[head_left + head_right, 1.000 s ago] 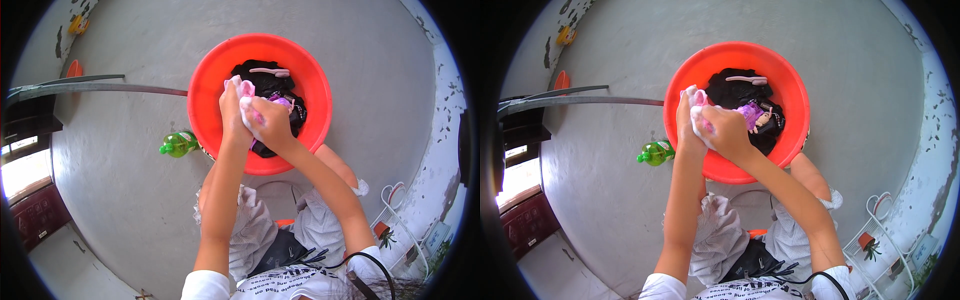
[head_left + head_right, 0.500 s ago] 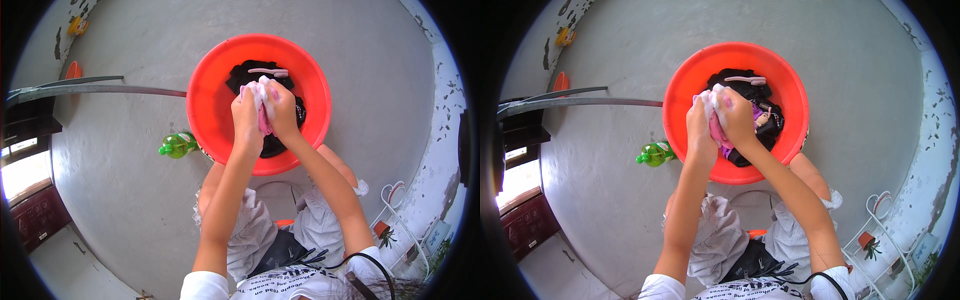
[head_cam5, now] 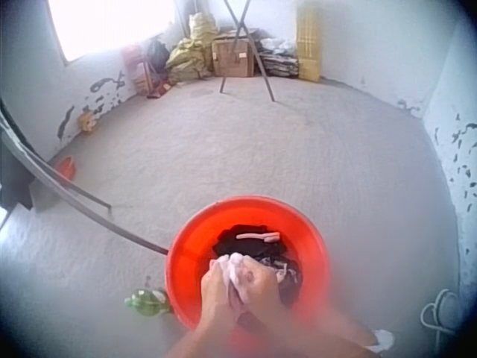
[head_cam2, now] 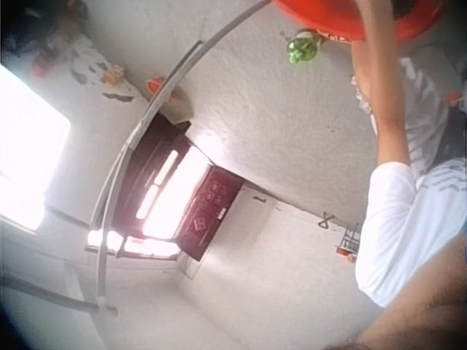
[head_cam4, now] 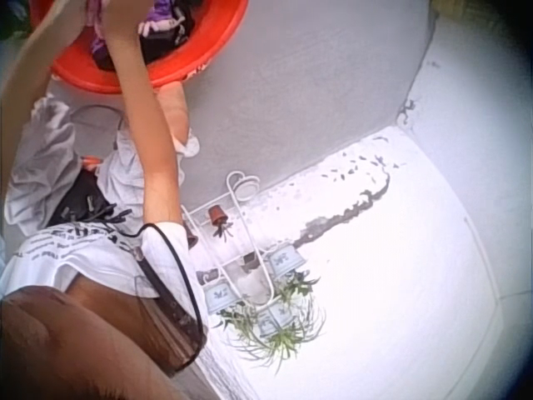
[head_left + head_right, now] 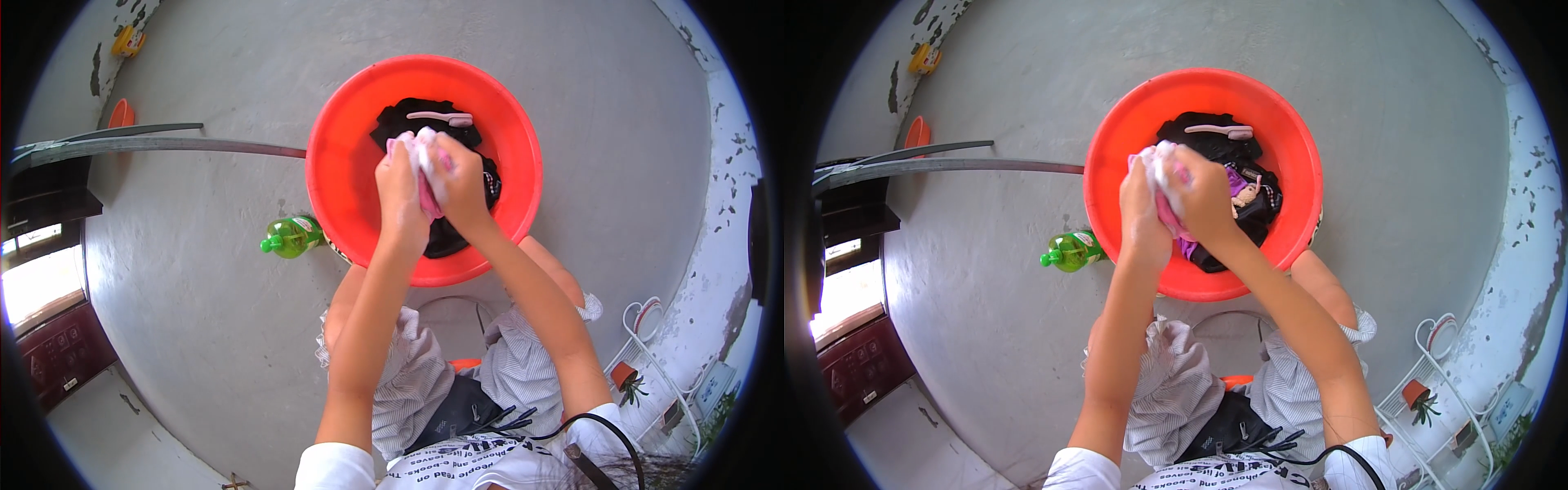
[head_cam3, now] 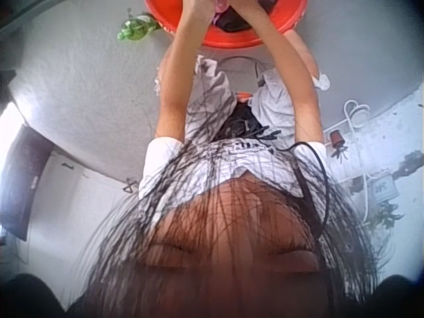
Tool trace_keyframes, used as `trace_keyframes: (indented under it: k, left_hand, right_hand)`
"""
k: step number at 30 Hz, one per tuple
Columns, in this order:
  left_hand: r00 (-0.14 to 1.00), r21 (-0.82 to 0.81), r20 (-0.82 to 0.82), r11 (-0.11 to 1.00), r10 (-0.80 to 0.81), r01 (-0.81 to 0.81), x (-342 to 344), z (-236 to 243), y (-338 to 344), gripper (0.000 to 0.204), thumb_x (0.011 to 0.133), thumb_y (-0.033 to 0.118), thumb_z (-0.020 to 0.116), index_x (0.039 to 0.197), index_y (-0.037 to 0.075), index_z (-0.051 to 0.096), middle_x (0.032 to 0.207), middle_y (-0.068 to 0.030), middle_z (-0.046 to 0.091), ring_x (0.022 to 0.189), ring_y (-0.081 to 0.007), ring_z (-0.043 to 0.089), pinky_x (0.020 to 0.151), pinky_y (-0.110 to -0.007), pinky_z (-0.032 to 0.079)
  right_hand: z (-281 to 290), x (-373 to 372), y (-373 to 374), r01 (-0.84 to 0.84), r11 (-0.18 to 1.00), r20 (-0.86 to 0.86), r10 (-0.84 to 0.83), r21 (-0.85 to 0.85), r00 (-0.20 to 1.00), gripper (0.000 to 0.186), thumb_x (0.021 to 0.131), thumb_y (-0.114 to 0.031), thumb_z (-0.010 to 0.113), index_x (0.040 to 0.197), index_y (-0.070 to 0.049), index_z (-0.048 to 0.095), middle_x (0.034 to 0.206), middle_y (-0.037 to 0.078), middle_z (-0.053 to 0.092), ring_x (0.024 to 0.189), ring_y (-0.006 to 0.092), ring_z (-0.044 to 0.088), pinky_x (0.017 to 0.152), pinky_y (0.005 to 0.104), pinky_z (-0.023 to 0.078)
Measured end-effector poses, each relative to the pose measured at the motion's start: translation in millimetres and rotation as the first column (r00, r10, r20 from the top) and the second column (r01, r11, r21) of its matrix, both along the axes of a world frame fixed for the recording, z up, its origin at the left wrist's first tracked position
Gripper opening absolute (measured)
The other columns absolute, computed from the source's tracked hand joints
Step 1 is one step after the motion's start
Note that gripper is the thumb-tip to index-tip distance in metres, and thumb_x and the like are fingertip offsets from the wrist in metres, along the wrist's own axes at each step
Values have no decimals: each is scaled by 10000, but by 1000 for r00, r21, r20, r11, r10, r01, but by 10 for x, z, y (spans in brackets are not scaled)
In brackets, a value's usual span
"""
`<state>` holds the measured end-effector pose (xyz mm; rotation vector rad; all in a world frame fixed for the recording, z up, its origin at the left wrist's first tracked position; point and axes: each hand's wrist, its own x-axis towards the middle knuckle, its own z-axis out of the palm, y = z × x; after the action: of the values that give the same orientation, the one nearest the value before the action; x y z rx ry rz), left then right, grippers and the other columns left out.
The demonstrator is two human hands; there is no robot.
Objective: Manually scrub a pink garment in a bucket of soapy water.
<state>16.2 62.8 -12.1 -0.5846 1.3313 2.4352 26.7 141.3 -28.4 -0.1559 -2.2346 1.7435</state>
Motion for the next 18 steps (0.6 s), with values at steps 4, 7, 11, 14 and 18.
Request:
trace_keyframes:
  k: [4,7,11,14,18]
  left_hand:
    - [994,-26,26,994,-107,107,95,-52,105,316,932,343,380,935,70,541,712,-16,540,526,-107,497,454,-245,416]
    - [998,-10,60,999,-32,33,43,-8,114,282,923,274,418,826,49,557,708,11,520,592,-71,480,519,-235,392]
    - [996,51,74,997,58,-62,-70,154,23,241,889,300,486,830,75,548,707,-4,529,589,-91,498,527,-236,409]
    - [990,78,20,987,137,-139,-149,-69,-156,218,855,301,541,784,97,512,690,1,506,583,-90,479,526,-243,396]
    - [995,55,14,993,104,-104,-72,77,-24,227,869,295,516,794,80,524,692,-2,519,593,-96,492,529,-245,400]
  right_hand:
    - [-30,-97,125,36,973,124,-8,-230,992,302,911,-244,494,734,1,498,611,20,420,608,72,372,554,248,359]
    - [24,-59,98,75,991,111,-63,-107,992,265,884,-221,510,824,27,580,655,138,558,584,145,502,586,296,429]
    - [27,90,-17,-42,986,-51,51,162,997,179,793,-194,577,833,-21,591,694,181,569,635,349,553,551,371,443]
    - [-26,128,-173,-78,965,-192,128,249,973,161,785,-205,583,757,-46,580,619,154,534,559,313,541,493,378,410]
    - [-9,105,-82,-67,979,-99,87,194,991,189,803,-214,570,739,-37,569,601,162,523,534,321,531,481,378,403]
